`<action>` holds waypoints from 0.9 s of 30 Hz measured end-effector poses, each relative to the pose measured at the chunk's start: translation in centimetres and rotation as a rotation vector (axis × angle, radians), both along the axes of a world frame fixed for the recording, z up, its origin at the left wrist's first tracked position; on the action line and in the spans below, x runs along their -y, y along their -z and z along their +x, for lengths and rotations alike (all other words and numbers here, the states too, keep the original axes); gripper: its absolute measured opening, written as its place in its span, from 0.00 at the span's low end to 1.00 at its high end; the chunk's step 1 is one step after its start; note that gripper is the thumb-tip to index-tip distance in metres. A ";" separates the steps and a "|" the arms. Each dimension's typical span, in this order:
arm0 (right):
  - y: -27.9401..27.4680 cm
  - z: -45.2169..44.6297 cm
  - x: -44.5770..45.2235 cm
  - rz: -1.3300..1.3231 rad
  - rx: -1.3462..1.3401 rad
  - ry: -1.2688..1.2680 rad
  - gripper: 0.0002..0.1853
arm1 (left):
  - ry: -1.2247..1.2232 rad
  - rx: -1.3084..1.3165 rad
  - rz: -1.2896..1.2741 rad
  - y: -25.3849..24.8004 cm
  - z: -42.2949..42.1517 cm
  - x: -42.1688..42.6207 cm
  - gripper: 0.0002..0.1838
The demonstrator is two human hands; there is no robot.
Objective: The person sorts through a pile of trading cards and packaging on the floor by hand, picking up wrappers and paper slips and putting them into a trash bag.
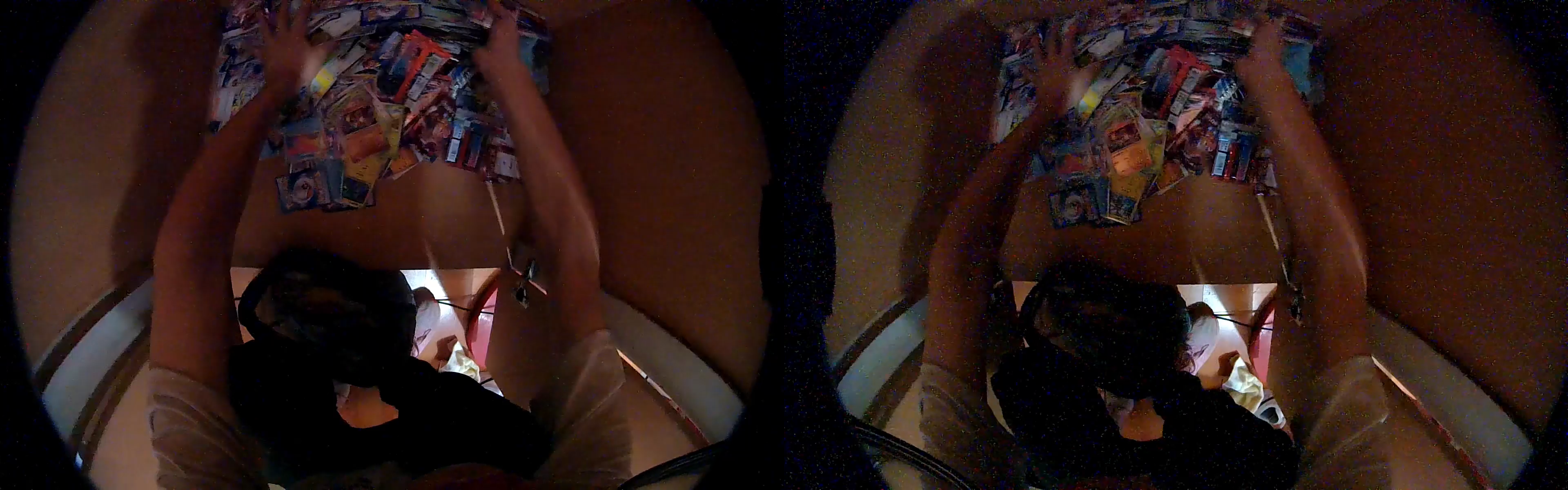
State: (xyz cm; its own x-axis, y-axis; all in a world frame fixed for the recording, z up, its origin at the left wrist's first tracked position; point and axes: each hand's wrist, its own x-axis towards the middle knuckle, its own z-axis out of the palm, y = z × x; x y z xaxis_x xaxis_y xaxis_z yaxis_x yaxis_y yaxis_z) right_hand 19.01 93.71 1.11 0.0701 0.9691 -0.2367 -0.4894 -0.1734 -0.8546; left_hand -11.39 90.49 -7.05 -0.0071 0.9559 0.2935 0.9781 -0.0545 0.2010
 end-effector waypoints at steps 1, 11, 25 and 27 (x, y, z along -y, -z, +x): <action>0.2 -0.1 -0.1 -0.015 0.028 -0.005 0.34 | 0.011 0.006 0.000 1.3 -0.6 -0.6 0.48; 4.1 9.7 -1.0 -0.260 0.214 0.069 0.36 | -0.023 -0.028 0.068 1.8 9.8 -1.1 0.48; 2.1 17.3 3.0 -0.383 0.477 0.609 0.31 | -0.008 -0.014 0.108 1.2 21.3 -3.3 0.45; 2.9 15.3 4.1 -0.440 0.577 0.344 0.31 | -0.069 -0.087 0.088 1.8 18.8 -1.0 0.43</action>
State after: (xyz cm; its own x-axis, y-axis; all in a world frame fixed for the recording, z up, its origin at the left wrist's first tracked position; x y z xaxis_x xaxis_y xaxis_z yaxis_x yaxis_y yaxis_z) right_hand 34.28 89.65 -1.80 0.5757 0.6969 -0.4277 -0.0790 -0.4732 -0.8774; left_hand 7.38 91.48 -8.86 -0.0433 0.9246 0.3784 0.9936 0.0002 0.1130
